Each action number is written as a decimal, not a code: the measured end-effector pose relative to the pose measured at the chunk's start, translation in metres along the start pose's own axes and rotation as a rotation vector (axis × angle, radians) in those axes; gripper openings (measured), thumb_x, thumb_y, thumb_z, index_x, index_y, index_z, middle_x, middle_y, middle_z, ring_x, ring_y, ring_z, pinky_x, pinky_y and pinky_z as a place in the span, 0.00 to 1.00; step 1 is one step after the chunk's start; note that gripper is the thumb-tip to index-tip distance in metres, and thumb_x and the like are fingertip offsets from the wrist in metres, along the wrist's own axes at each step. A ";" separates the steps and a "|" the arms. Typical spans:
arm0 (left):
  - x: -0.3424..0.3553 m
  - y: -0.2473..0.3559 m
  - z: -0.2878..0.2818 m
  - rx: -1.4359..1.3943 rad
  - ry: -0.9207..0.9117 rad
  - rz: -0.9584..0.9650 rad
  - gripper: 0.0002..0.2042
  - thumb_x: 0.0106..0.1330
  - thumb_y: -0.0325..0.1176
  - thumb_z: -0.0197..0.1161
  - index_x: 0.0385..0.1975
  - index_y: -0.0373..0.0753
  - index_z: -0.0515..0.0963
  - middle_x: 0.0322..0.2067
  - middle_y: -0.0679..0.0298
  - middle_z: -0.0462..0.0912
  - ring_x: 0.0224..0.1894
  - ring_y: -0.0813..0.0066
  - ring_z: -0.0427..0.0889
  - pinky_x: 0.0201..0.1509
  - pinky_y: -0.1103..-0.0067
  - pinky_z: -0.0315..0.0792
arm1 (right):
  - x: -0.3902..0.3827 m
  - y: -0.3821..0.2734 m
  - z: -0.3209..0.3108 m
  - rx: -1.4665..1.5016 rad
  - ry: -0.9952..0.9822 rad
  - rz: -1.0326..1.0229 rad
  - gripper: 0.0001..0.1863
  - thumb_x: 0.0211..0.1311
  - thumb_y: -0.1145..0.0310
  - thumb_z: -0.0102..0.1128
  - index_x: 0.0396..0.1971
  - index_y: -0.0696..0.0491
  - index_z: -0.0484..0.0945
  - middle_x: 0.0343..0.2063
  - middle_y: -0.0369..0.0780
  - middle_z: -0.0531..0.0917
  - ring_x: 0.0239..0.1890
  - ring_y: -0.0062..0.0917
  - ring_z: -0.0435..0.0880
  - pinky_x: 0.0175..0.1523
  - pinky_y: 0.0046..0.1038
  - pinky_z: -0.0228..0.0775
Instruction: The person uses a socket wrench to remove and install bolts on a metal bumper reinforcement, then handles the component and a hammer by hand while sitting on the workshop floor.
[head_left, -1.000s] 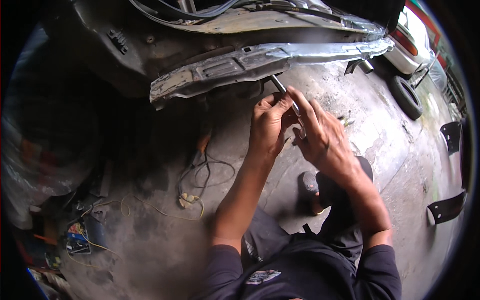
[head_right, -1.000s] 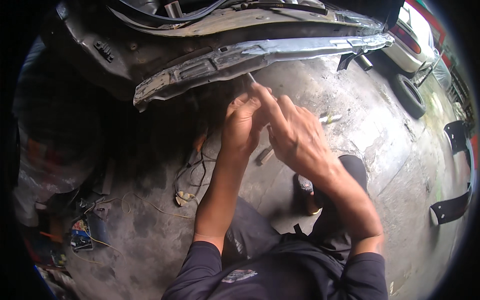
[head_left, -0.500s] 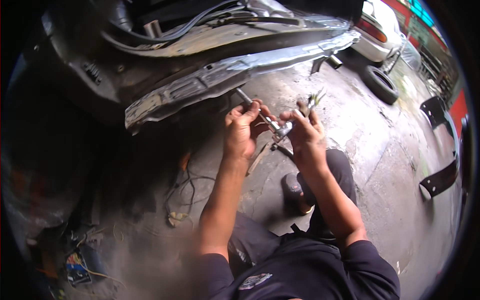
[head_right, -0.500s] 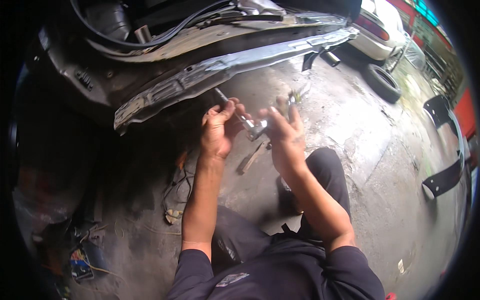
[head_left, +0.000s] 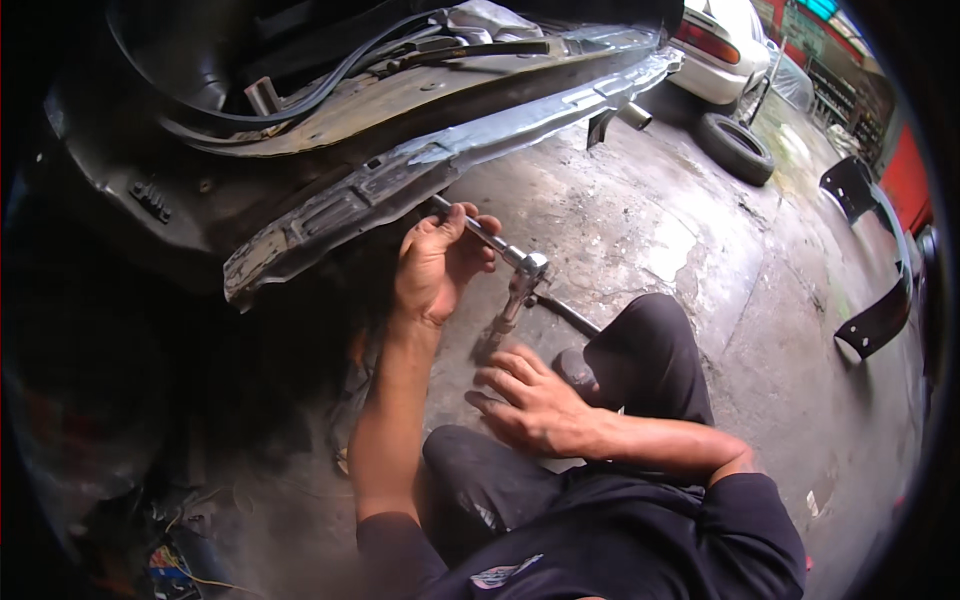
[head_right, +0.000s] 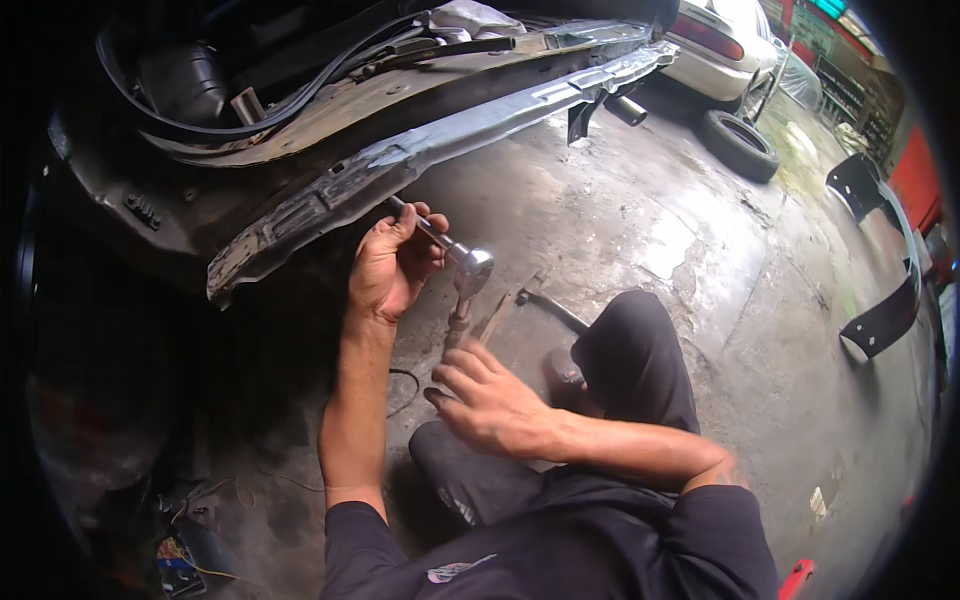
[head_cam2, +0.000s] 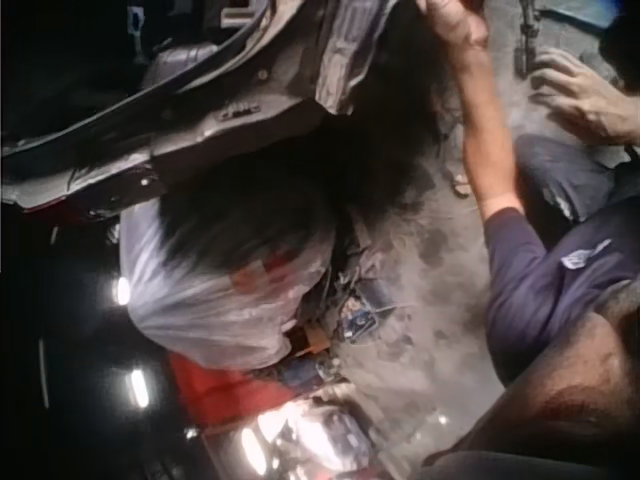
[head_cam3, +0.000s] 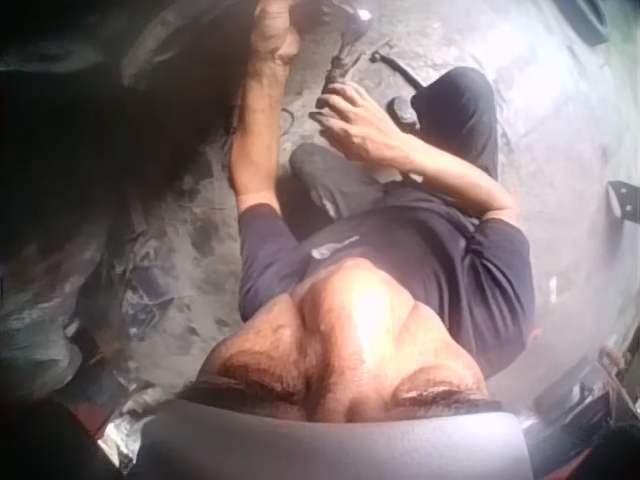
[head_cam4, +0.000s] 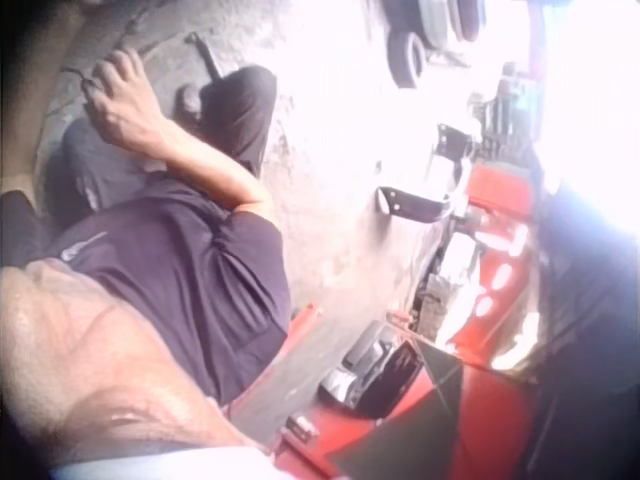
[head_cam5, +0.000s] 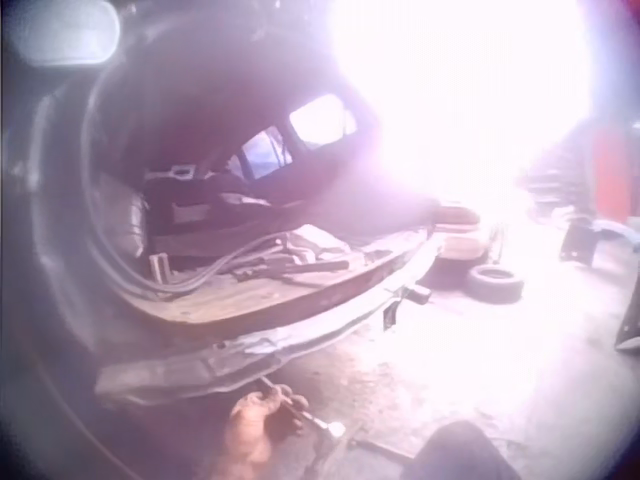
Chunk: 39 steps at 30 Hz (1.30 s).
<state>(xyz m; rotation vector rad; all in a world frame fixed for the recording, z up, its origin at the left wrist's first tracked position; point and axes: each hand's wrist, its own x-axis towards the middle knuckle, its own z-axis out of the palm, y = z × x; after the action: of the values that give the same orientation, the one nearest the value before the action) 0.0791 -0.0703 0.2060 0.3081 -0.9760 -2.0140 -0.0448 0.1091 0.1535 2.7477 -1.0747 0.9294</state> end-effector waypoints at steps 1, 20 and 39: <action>-0.001 0.001 -0.003 -0.041 -0.013 0.023 0.09 0.74 0.37 0.58 0.40 0.38 0.78 0.34 0.54 0.87 0.27 0.70 0.85 0.32 0.74 0.79 | -0.001 -0.004 0.000 0.421 -0.142 0.247 0.25 0.68 0.62 0.58 0.62 0.55 0.71 0.50 0.49 0.78 0.56 0.44 0.76 0.63 0.46 0.69; -0.022 0.017 -0.001 0.082 0.017 0.002 0.11 0.71 0.39 0.63 0.41 0.36 0.78 0.34 0.57 0.86 0.33 0.71 0.86 0.38 0.77 0.81 | 0.075 0.019 -0.074 -0.250 0.032 0.006 0.19 0.52 0.67 0.62 0.46 0.49 0.83 0.54 0.47 0.76 0.66 0.46 0.67 0.69 0.60 0.54; -0.007 0.002 -0.015 -0.092 -0.123 0.043 0.13 0.77 0.40 0.53 0.49 0.38 0.74 0.35 0.58 0.82 0.33 0.71 0.83 0.32 0.74 0.79 | 0.044 0.042 -0.041 1.713 0.633 0.707 0.32 0.72 0.54 0.56 0.67 0.53 0.55 0.44 0.49 0.82 0.47 0.34 0.84 0.50 0.36 0.78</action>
<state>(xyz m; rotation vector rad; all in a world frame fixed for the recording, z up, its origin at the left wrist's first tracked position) 0.0925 -0.0728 0.1967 0.1136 -0.9537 -2.0511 -0.0673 0.0615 0.2044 1.8973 -1.3594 3.8473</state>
